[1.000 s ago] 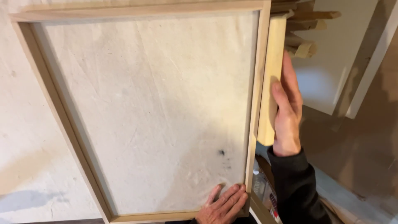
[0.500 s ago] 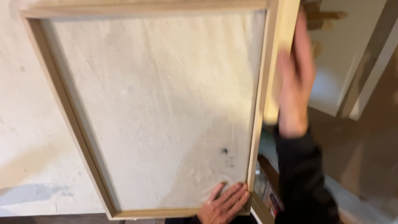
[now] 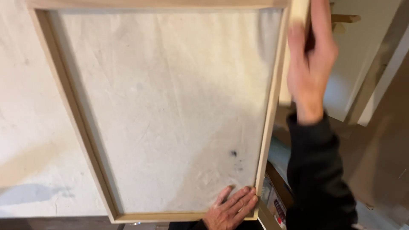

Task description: Sanding the edges of a wooden picture frame using a sanding block.

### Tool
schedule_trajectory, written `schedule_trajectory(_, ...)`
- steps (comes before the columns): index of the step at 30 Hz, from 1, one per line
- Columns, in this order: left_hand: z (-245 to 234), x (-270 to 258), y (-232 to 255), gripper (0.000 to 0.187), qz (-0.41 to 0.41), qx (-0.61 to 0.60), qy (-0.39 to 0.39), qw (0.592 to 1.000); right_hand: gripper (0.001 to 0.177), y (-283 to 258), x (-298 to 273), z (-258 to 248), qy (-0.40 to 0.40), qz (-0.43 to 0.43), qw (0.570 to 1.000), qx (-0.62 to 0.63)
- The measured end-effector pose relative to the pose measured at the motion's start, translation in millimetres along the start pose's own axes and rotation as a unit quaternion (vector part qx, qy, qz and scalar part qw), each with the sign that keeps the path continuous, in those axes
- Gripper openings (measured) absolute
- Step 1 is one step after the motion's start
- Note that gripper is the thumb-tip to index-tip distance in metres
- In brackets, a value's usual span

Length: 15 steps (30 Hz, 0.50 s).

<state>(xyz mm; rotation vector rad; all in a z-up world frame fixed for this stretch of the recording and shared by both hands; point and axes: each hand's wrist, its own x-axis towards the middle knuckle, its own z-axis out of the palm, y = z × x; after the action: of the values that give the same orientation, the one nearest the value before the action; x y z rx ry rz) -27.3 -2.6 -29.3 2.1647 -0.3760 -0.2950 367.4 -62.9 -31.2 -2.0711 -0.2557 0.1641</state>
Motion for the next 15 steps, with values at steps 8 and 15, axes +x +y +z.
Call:
schedule_trajectory(8,16,-8,-2,0.058,0.011,0.06,0.001,0.998,0.054,-10,-135,-12,-0.015,0.002,0.991,-0.135)
schedule_trajectory(15,11,-5,-5,0.059,0.017,0.06,-0.003,0.998,0.053,33,-3,-3,0.001,-0.046,0.995,-0.09)
